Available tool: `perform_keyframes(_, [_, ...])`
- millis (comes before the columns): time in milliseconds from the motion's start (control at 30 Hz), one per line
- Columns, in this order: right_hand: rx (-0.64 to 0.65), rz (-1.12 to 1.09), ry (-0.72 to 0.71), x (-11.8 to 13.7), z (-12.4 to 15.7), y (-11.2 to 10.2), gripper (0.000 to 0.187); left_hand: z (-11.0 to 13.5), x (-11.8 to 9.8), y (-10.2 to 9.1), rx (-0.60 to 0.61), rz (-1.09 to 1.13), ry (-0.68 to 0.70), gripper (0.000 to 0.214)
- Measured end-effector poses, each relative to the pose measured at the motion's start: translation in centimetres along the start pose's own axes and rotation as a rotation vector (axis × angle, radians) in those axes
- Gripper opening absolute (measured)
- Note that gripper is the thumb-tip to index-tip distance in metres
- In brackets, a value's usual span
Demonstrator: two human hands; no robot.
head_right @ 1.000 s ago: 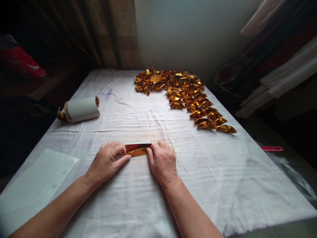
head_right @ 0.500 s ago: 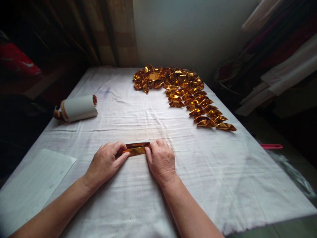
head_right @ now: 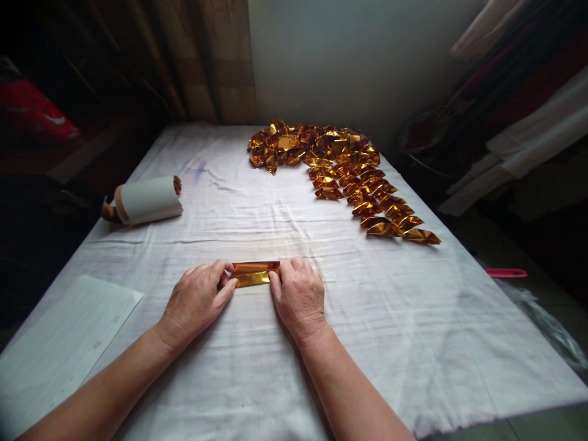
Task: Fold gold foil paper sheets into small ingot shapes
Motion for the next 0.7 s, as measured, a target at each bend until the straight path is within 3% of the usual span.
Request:
perform_keyframes(167, [-0.018, -0.008, -0.005, 0.1, 0.0, -0.1, 0.019, 0.3, -0.5, -0.7, -0.089, -0.086, 0.092, 0.005])
perform_keyframes(267, [0.005, 0.002, 0.009, 0.0, 0.0, 0.0, 0.019, 1.1, -2.6, -1.1, -0.177, -0.095, 0.302, 0.016])
perform_keyframes(367, [0.031, 0.011, 0.02, -0.1, -0.1, 0.2, 0.019, 2.3, -4.6, -0.3, -0.153, -0.038, 0.491, 0.028])
perform_keyframes(533, [0.04, 0.015, 0.021, 0.0, -0.1, 0.2, 0.019, 2.9, -4.9, 1.9, 0.013, -0.021, 0.499, 0.05])
perform_keyframes(700, [0.03, -0.006, 0.014, 0.0, 0.0, 0.1, 0.017, 3.1, -3.8, 1.7, 0.025, -0.053, 0.498, 0.052])
Point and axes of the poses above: each hand's wrist, its own z-axis away from the middle knuckle, its own y-axis out of the palm, x = y × z, the point moved 9 cm from there along -z, towards the middle knuckle, and after that the axes turned 4 degrees about -x, right-handed, at the moved point
